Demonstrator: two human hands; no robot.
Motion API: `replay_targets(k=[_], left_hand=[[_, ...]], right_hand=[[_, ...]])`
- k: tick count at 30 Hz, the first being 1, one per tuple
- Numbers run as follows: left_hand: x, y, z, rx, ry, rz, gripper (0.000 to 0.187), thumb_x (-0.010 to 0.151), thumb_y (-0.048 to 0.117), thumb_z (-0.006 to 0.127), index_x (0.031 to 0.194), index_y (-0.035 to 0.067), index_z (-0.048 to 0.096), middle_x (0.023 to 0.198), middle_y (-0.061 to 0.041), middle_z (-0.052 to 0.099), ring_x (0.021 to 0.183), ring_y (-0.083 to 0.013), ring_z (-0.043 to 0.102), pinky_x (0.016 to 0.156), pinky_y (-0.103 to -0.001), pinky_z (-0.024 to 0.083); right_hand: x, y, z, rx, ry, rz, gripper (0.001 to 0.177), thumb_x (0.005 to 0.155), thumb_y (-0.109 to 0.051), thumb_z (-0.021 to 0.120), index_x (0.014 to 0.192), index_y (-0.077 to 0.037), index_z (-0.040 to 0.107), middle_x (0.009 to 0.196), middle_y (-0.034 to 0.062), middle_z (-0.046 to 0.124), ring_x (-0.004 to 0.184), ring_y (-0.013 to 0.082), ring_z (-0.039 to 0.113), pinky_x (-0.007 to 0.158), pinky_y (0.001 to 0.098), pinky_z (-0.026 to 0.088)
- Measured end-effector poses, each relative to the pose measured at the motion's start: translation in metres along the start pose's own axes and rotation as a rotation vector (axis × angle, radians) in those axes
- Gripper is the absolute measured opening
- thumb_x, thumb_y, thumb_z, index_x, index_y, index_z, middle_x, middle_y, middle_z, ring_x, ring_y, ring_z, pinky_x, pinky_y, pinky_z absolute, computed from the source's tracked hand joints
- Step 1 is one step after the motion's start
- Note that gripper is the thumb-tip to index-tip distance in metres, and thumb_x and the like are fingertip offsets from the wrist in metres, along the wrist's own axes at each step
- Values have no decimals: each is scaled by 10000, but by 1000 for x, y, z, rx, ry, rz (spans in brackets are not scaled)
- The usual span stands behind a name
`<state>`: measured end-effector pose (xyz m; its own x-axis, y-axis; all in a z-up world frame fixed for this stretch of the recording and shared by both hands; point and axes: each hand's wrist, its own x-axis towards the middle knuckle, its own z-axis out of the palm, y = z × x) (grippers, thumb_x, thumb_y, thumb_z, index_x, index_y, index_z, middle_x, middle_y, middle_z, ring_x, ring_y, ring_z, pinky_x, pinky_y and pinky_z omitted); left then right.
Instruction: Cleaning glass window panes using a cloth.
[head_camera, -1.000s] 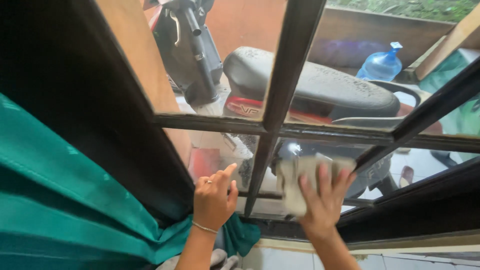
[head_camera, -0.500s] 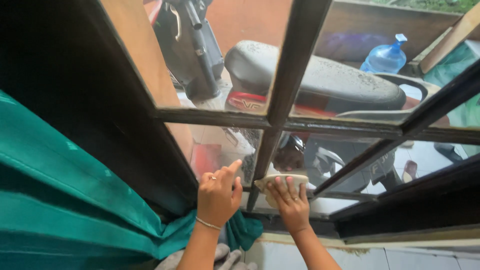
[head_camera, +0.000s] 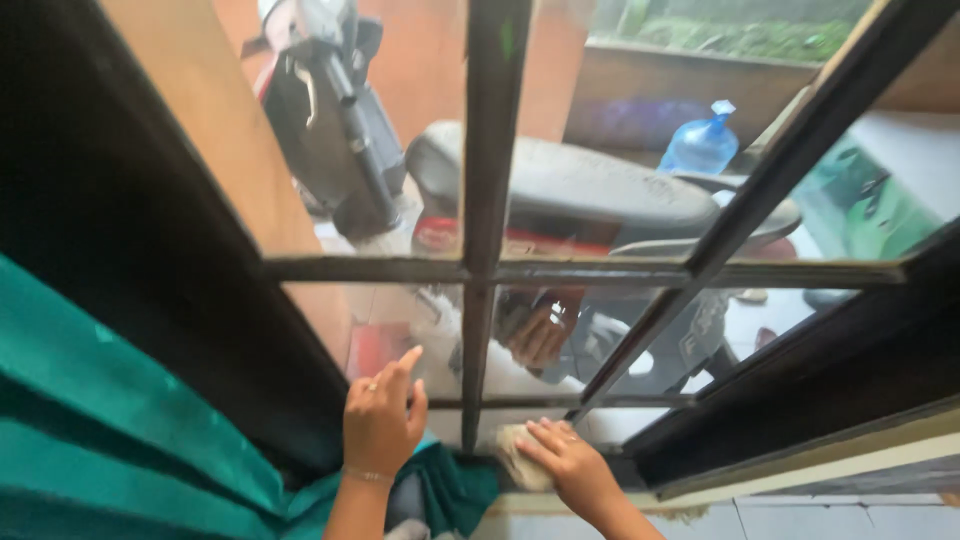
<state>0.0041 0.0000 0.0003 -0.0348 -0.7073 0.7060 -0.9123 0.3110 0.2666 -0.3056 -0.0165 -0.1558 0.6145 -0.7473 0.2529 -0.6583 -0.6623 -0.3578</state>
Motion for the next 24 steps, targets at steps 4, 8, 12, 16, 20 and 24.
replay_targets(k=[4,8,12,16,20,24], left_hand=[[-3,-2,2,-5,-89,-85,446,841,122,655,1285,92,631,842,-57,677,759,-210,679,725,-395,482],[-7,-4,5,44,-34,-16,449,852,135,663,1298,103,618,849,-72,671,771,-225,676,758,-401,487],[-8,-6,8,83,-61,-29,445,855,146,669,1295,108,618,836,-64,681,748,-253,666,733,-405,482],[-10,-4,6,81,-87,-97,442,861,144,669,1301,131,624,789,-60,669,702,-253,654,759,-404,496],[-11,-9,8,89,-17,-19,456,853,141,665,1304,122,604,879,-73,681,765,-242,676,732,-401,480],[-14,-9,7,69,-63,-14,479,852,135,668,1326,126,598,850,-56,651,799,-219,687,720,-401,469]], right_hand=[[21,-41,-118,-178,318,-212,615,726,10,650,1311,-173,704,1481,78,561,1425,322,484,1171,544,373],[64,-44,-171,-377,768,-232,476,919,3,594,1343,-202,669,1561,116,482,1514,409,373,1237,580,302],[83,-14,-133,-516,780,-153,494,970,-19,603,1429,-196,650,1622,112,390,1554,419,242,1221,609,264],[54,-4,-80,-444,746,-104,547,938,14,611,1422,-239,648,1642,50,394,1586,361,226,1239,569,291],[35,10,-26,-393,597,-65,568,870,-50,650,1403,-246,644,1609,35,424,1546,361,268,1198,576,325],[27,19,15,-416,551,-17,563,829,-86,653,1375,-224,649,1573,44,450,1507,380,303,1162,608,334]])
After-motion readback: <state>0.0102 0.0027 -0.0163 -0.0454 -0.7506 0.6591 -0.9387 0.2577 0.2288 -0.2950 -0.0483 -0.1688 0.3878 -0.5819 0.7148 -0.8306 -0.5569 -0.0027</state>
